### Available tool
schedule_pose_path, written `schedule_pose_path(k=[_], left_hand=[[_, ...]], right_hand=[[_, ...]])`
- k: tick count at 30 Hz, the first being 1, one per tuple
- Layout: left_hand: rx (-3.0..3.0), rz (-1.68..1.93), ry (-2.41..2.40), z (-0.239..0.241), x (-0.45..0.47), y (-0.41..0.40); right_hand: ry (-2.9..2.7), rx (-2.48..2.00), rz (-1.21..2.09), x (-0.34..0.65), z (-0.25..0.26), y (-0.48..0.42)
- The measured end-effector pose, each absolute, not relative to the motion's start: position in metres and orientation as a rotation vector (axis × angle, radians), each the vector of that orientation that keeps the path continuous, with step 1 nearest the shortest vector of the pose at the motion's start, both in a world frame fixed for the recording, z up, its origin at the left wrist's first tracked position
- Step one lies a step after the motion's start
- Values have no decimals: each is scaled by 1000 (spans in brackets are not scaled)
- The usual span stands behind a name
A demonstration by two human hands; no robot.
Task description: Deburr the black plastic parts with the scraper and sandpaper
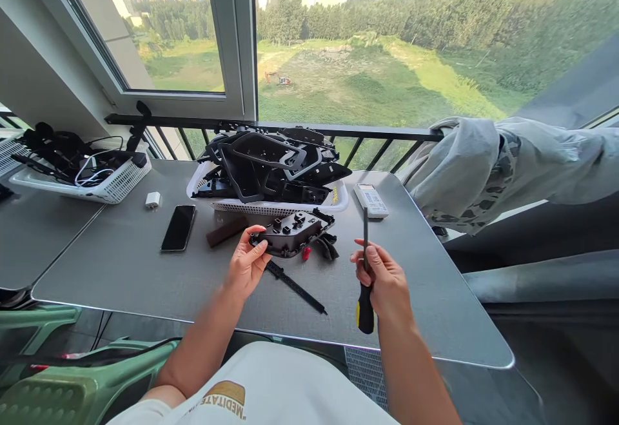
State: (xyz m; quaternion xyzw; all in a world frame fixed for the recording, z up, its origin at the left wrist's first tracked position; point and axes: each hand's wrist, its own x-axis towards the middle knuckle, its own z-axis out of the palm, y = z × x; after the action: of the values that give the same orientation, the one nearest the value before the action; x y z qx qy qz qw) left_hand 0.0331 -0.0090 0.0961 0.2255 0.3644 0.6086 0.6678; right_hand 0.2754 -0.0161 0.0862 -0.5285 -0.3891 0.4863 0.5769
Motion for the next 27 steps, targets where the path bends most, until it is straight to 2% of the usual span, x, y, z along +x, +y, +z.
schedule_pose_path(k=[6,12,27], left_hand=[[521,1476,903,98,49,-14],[604,1620,1079,97,55,-17],[587,1713,973,88,57,-22]], right_hand=[[-1405,-1272,1247,241,84,-49],[-1613,-1392,1015,228,83,-54],[-1808,-1332,662,219,85,-57]])
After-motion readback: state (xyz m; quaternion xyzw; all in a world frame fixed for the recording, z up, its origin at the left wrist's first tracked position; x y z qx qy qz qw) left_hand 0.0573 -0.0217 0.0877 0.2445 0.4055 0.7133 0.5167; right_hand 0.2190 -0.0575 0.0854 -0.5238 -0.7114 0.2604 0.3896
